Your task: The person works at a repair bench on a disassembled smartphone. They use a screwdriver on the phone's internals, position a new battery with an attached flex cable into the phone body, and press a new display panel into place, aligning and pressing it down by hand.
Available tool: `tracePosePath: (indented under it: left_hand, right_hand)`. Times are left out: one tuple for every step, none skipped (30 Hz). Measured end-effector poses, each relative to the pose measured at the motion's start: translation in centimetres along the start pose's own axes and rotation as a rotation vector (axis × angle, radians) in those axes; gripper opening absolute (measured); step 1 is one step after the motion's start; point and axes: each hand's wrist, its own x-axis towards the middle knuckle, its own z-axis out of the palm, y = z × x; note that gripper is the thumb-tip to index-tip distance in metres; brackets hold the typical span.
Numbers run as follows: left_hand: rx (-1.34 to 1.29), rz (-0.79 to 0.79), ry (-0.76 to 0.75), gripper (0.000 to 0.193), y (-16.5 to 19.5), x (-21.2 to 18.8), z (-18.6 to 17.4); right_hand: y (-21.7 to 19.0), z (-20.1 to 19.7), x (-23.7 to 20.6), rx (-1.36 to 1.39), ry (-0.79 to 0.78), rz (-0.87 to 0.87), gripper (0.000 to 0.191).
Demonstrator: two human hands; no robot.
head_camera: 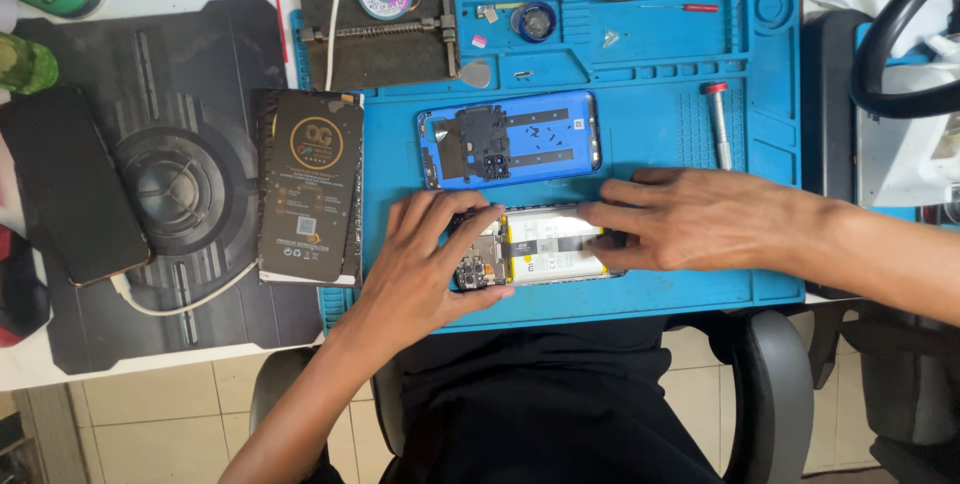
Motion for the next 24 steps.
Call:
tracePosePath:
  left_hand:
    - [0.001, -0.001, -0.003, 0.079, -0.1, 0.0, 0.0]
    - [0.001, -0.004, -0.006, 0.079, -0.1, 0.0, 0.0]
    - [0.000, -0.008, -0.010, 0.079, 0.0, -0.1, 0.0]
    - [0.002, -0.015, -0.011, 0.079, 0.0, -0.2, 0.0]
    - [0.004, -0.018, -0.014, 0.079, 0.1, -0.2, 0.1]
    - [0.005, -0.018, -0.014, 0.079, 0.0, -0.1, 0.1]
    - [0.005, -0.017, -0.016, 0.079, 0.0, 0.0, 0.2]
    - [0.005, -0.019, -0.018, 0.079, 0.0, 0.0, 0.1]
    - [0.004, -0.020, -0.023, 0.080, 0.0, 0.0, 0.1]
    - [0.006, -0.016, -0.017, 0.080, 0.1, 0.0, 0.1]
    - [0.007, -0.010, -0.011, 0.080, 0.1, 0.0, 0.1]
    - [0.008, -0.005, -0.004, 0.080, 0.1, 0.0, 0.1]
    - [0.003, -0.010, -0.010, 0.080, 0.0, 0.1, 0.1]
    - [0.000, -0.017, -0.014, 0.080, 0.0, 0.1, 0.0]
    - [-0.006, -0.026, -0.019, 0.080, 0.0, 0.0, 0.0]
    - [-0.001, -0.020, -0.015, 0.080, 0.0, -0.1, 0.0]
    - [0.003, -0.013, -0.010, 0.080, 0.0, -0.1, 0.0]
    - [0.008, -0.004, -0.003, 0.080, 0.0, -0.1, 0.0]
    - [0.002, -0.002, 0.000, 0.080, 0.0, -0.1, 0.1]
    - [-0.001, -0.002, 0.008, 0.079, 0.1, -0.1, 0.2]
    - [-0.002, -0.007, 0.016, 0.079, 0.1, -0.2, 0.2]
    - [-0.004, 0.000, 0.022, 0.079, 0.1, -0.4, 0.1]
    - [-0.007, 0.005, 0.028, 0.078, 0.1, -0.5, 0.0]
    - [-0.012, 0.010, 0.033, 0.078, 0.1, -0.6, -0.1]
  right_hand:
    - [0.0, -0.1, 0.1, 0.000, -0.021, 0.002, 0.051]
    - [-0.1, -0.1, 0.2, -0.003, -0.054, 0.006, 0.050]
    - [-0.2, -0.2, 0.4, 0.008, -0.083, 0.005, 0.049]
    - [-0.2, -0.2, 0.5, 0.019, -0.111, 0.005, 0.048]
    - [-0.2, -0.3, 0.7, 0.043, -0.136, 0.004, 0.047]
    - [-0.1, -0.4, 0.7, 0.063, -0.161, 0.006, 0.047]
    - [-0.1, -0.5, 0.7, 0.052, -0.137, 0.002, 0.048]
    - [-0.1, -0.7, 0.8, 0.043, -0.112, -0.005, 0.049]
    - [-0.2, -0.8, 0.9, 0.042, -0.097, -0.005, 0.047]
    - [-0.3, -1.1, 0.9, 0.040, -0.082, -0.006, 0.045]
    - [-0.4, -1.4, 0.9, 0.045, -0.079, 0.000, 0.040]
    - [-0.4, -1.7, 0.8, 0.049, -0.076, 0.005, 0.036]
    - [-0.3, -2.1, 0.8, 0.079, -0.026, 0.050, 0.042]
    - [0.0, -2.6, 0.8, 0.107, 0.025, 0.091, 0.048]
    - [0.3, -3.1, 0.9, 0.138, 0.075, 0.132, 0.054]
    - [1.1, -3.7, 1.1, 0.162, 0.155, 0.146, 0.044]
    - [2.3, -4.2, 1.7, 0.174, 0.260, 0.176, 0.035]
    - [3.6, -4.7, 2.2, 0.188, 0.367, 0.204, 0.028]
    - [4.7, -5.2, 2.8, 0.186, 0.503, 0.248, 0.019]
    - [5.8, -5.4, 3.8, 0.169, 0.559, 0.311, 0.013]
    - [6.5, -5.5, 5.2, 0.153, 0.618, 0.369, 0.008]
    - [7.2, -5.6, 6.5, 0.143, 0.611, 0.357, 0.008]
    - [7.7, -5.6, 7.8, 0.133, 0.602, 0.345, 0.008]
    - [7.9, -5.5, 8.8, 0.125, 0.593, 0.333, 0.009]
